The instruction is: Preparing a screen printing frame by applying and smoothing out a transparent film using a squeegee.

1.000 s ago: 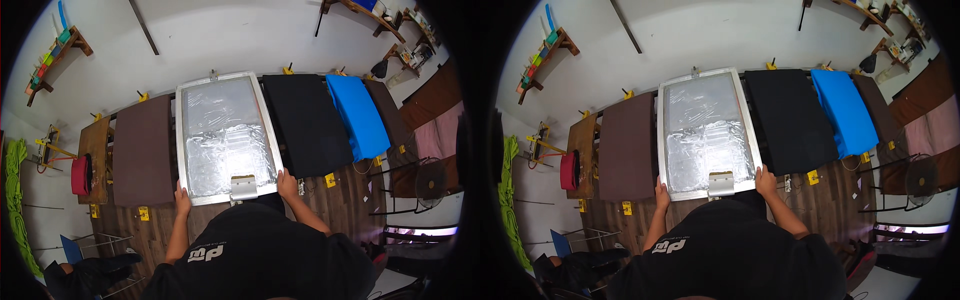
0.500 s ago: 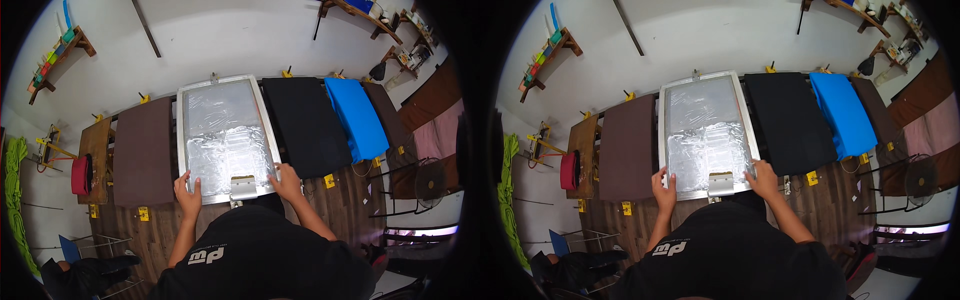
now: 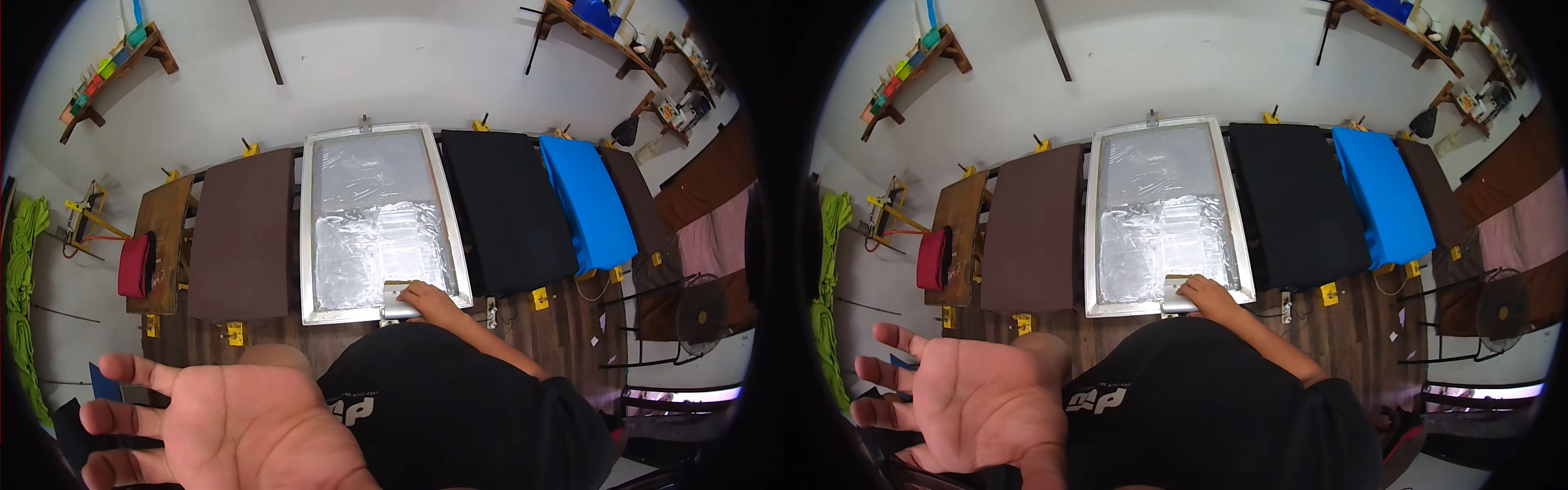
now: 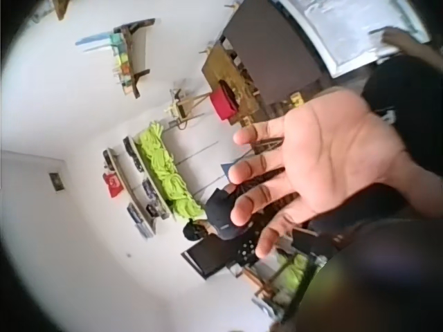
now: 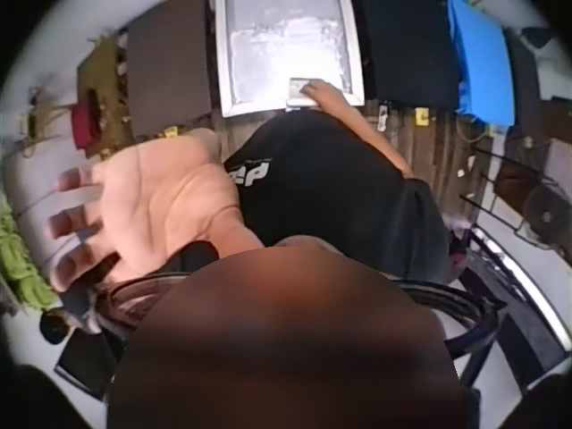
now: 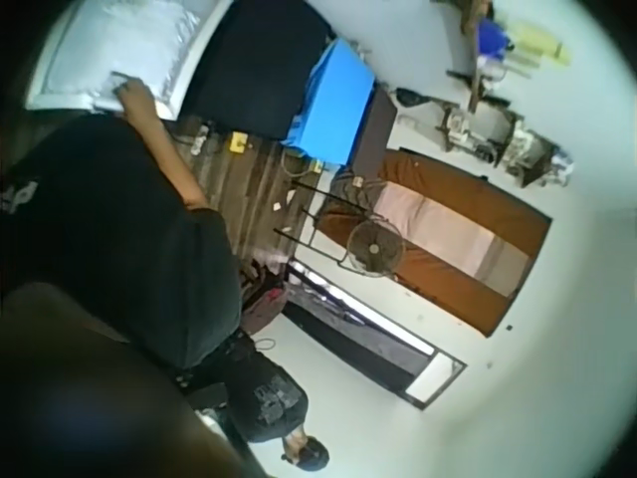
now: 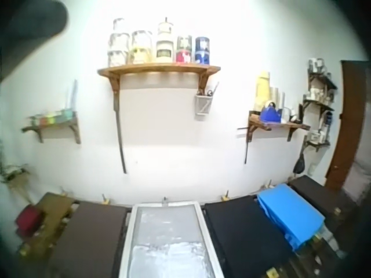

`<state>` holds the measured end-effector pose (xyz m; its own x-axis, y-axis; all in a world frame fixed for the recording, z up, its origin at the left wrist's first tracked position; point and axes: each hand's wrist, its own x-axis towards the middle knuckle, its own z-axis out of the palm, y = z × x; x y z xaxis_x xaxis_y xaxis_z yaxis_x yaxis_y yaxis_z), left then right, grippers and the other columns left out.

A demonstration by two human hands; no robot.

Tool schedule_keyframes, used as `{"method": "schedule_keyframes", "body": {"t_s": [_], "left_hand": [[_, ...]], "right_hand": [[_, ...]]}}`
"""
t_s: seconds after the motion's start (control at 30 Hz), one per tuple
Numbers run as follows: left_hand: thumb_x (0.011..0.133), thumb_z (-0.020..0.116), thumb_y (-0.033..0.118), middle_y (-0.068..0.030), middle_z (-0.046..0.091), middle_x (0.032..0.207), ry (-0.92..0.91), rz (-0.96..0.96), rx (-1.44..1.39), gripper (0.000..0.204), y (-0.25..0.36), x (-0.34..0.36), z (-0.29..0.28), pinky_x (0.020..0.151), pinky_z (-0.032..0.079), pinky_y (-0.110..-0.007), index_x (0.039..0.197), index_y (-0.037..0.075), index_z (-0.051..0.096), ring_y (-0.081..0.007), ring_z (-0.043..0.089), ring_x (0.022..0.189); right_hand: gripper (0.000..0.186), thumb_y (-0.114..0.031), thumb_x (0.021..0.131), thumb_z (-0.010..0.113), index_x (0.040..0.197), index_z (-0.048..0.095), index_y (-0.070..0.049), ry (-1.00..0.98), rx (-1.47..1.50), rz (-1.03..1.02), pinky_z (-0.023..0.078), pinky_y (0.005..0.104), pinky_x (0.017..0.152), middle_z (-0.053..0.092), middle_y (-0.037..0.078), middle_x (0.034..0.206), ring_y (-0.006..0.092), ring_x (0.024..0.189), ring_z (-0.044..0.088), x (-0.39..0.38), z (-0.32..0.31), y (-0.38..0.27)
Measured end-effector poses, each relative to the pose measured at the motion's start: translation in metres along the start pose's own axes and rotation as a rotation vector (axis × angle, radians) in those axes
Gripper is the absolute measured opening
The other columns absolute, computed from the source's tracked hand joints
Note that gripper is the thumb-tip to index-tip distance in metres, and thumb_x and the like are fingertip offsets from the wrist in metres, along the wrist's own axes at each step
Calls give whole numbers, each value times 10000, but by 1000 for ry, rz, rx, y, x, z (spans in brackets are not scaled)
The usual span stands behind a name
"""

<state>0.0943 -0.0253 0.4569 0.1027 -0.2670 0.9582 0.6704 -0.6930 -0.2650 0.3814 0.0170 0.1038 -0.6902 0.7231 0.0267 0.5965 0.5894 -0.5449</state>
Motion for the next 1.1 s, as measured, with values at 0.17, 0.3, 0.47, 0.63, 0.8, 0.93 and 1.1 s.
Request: {"method": "schedule_keyframes", "body": {"t_s": [0.17,0.3,0.47,0.63,0.8,0.93,1.1], "left_hand": [[957,592,541,-38,533,1385,640,-369,631,612,25,10,21,1112,319,-403,1436,183,461,-194,392,1335],[910,589,590,-7,573,1340,781,-470,809,648,28,17,21,1087,353,-369,1407,186,491,-181,431,1295],[719,521,845,30,410,1483,208,-256,407,936,2,8,-10,1144,197,-477,1442,256,456,-234,298,1363],[717,468,910,38,335,1544,115,-209,43,998,14,29,-12,1165,137,-537,1496,290,394,-258,246,1392],[791,422,865,24,321,1555,59,-172,41,940,17,30,-12,1166,150,-518,1508,258,381,-252,266,1382],[866,376,821,11,308,1567,15,-135,46,884,17,26,-7,1167,163,-499,1520,226,367,-245,287,1372],[914,336,797,-4,285,1585,-102,-69,84,857,31,30,-19,1177,168,-481,1538,210,336,-240,298,1373]], "right_hand": [[554,-135,674,835,1183,622,-87,-1,-9,14,481,416,976,624,91,1145,317,1143,575,1,0,5],[516,-89,684,797,1174,636,-95,2,-14,4,485,410,977,632,83,1141,311,1143,575,3,8,11],[478,-61,702,765,1163,646,-95,-11,-10,20,489,405,973,638,77,1130,309,1132,581,5,3,8],[500,-99,695,795,1172,645,-109,-9,-27,31,494,403,972,637,70,1141,308,1134,581,4,9,12],[539,-138,710,805,1219,629,-118,-40,-28,83,486,403,988,635,74,1172,311,1147,578,2,4,4],[557,-167,712,823,1230,621,-133,-10,-24,47,500,409,972,629,55,1189,314,1158,571,2,13,10],[573,-191,719,828,1246,611,-130,-10,-52,106,513,411,958,629,56,1219,312,1155,575,-3,11,2]]}}
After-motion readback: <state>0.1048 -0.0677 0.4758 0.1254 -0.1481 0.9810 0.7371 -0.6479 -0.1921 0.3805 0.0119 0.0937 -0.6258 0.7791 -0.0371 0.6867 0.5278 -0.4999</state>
